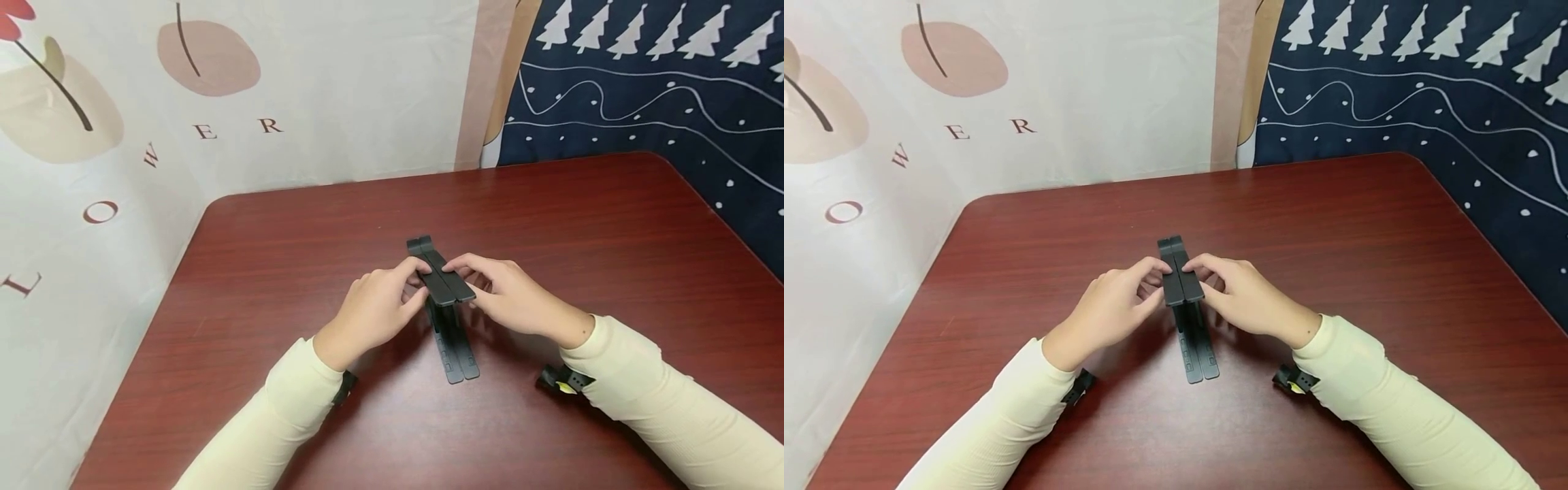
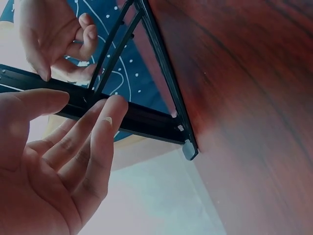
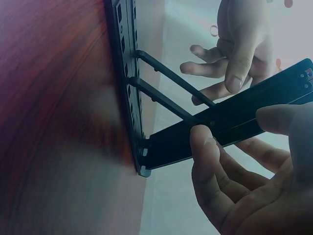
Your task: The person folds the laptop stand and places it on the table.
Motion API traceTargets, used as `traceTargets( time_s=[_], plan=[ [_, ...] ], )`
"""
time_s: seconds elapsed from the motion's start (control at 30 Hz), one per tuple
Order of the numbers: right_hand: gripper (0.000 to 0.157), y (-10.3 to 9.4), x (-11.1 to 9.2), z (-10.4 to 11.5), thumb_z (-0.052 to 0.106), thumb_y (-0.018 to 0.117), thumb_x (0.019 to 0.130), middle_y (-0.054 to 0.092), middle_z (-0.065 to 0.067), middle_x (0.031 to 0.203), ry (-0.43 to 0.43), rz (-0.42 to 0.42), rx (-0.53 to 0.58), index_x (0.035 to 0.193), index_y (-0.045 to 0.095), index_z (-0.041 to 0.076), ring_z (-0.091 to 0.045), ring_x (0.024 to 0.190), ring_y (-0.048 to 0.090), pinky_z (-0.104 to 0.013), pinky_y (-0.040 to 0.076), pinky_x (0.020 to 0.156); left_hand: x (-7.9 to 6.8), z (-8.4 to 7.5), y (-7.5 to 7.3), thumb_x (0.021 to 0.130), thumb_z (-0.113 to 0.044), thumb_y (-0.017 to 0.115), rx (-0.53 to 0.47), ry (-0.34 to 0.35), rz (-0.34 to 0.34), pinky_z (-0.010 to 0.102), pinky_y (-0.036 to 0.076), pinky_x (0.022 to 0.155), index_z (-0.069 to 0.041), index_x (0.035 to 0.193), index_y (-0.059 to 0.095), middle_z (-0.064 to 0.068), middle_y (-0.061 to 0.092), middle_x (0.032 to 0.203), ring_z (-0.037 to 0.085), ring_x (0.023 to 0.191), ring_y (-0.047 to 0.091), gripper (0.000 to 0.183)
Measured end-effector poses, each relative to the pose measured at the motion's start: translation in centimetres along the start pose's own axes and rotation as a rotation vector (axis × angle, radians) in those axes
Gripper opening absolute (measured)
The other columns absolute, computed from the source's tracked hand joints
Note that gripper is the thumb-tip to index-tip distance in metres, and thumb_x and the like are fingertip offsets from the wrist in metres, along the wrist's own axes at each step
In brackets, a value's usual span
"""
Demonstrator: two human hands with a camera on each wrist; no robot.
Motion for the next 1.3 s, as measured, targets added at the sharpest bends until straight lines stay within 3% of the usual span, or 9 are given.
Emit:
traceTargets(
  time_s=[0.33,0.67,0.87,1.3],
  plan=[
    [0.046,0.32,0.13,-0.20,-0.002,0.050,0.093,0.071,-0.002,0.105,0.010,0.022,0.028,0.132,0.057,0.020,-0.024,0.076,0.069,-0.031,0.054,0.064,0.00,0.11,0.14,0.094,-0.020,0.067,-0.010,0.020,-0.030,0.034,0.054,0.065,-0.021,0.122,0.062,-0.008,0.077,0.096,0.003,0.079,0.072,0.028],
    [0.052,0.55,0.23,-0.09,-0.005,0.056,0.086,0.070,-0.001,0.102,-0.022,0.003,0.005,0.131,0.057,0.019,-0.019,0.085,0.066,-0.032,0.053,0.072,-0.05,0.26,0.34,0.092,-0.018,0.072,-0.012,0.047,-0.068,0.032,0.052,0.059,-0.020,0.120,0.061,-0.007,0.078,0.097,0.005,0.074,0.072,0.030],
    [0.057,0.54,0.21,-0.08,-0.009,0.063,0.082,0.070,0.000,0.103,-0.041,-0.008,-0.010,0.132,0.056,0.018,-0.014,0.093,0.065,-0.030,0.052,0.074,0.05,0.18,0.44,0.092,-0.017,0.073,-0.051,0.053,-0.061,0.032,0.054,0.063,-0.019,0.120,0.061,-0.007,0.078,0.097,0.003,0.076,0.072,0.031],
    [0.056,0.50,0.03,-0.24,-0.010,0.058,0.082,0.070,-0.001,0.104,-0.014,-0.020,0.029,0.130,0.058,0.019,-0.014,0.090,0.065,-0.030,0.052,0.075,0.33,0.25,0.54,0.095,-0.014,0.068,-0.108,0.041,-0.045,0.031,0.055,0.067,-0.018,0.120,0.062,-0.003,0.077,0.097,0.007,0.079,0.073,0.026]
  ],
)
Point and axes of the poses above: each hand's wrist, its own x-axis towards the middle knuckle, its own y-axis out of the palm, z = x × y, the point moved 6 cm from there along x, towards the middle knuckle
